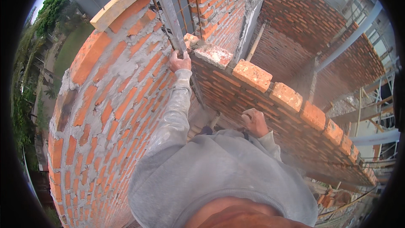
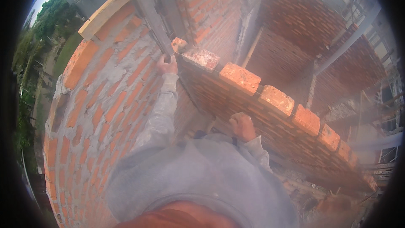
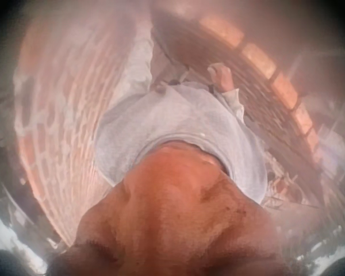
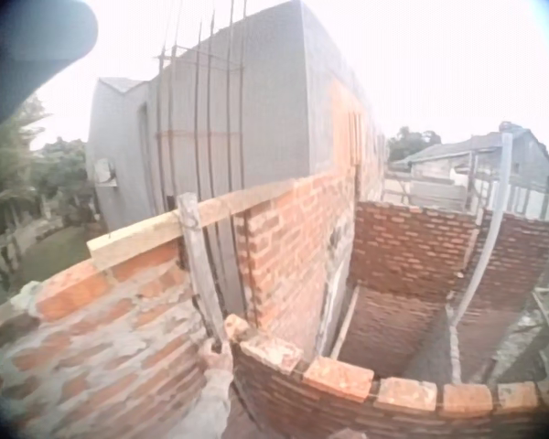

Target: The person lays red bricks on a partially built wall using a trowel to apply mortar and a string line to align the course. The person repeatedly scoops mortar, spreads it on the bricks, taps them into place, and scrapes excess mortar from the joints.

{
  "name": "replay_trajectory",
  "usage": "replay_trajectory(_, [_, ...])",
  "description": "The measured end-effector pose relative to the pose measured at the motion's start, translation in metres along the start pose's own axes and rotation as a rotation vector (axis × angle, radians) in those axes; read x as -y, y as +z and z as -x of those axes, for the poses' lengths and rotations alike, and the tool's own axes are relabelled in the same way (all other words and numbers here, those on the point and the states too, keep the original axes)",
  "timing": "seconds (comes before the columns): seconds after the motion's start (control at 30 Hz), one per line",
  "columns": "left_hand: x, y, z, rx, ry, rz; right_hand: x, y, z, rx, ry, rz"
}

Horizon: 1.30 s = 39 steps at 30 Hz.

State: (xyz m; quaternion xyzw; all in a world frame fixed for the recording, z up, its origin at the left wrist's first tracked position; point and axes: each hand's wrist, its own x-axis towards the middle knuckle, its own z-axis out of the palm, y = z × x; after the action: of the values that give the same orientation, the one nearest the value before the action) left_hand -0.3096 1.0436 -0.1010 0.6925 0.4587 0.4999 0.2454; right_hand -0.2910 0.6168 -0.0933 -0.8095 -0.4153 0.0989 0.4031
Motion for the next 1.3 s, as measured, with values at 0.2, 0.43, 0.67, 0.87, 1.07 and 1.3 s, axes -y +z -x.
replay_trajectory(0.2, [0.002,-0.015,0.008,-0.033,0.125,0.041,0.016,0.024,-0.023,0.103,-0.058,0.017])
replay_trajectory(0.43, [-0.035,-0.01,0.003,-0.08,0.008,-0.061,0.033,0.057,-0.043,0.159,-0.052,0.008])
replay_trajectory(0.67, [-0.033,-0.014,0.002,-0.062,0.102,-0.06,0.035,0.065,-0.039,0.192,-0.002,0.049])
replay_trajectory(0.87, [-0.007,-0.015,0.004,-0.079,0.325,-0.101,0.04,0.066,-0.039,0.111,0.019,0.08])
replay_trajectory(1.07, [0.019,-0.011,0.002,-0.072,0.455,0.103,0.042,0.073,-0.044,0.147,0.073,0.075])
replay_trajectory(1.3, [0.027,-0.003,-0.015,-0.069,0.261,0.239,0.07,0.065,-0.075,0.159,-0.063,0.033])
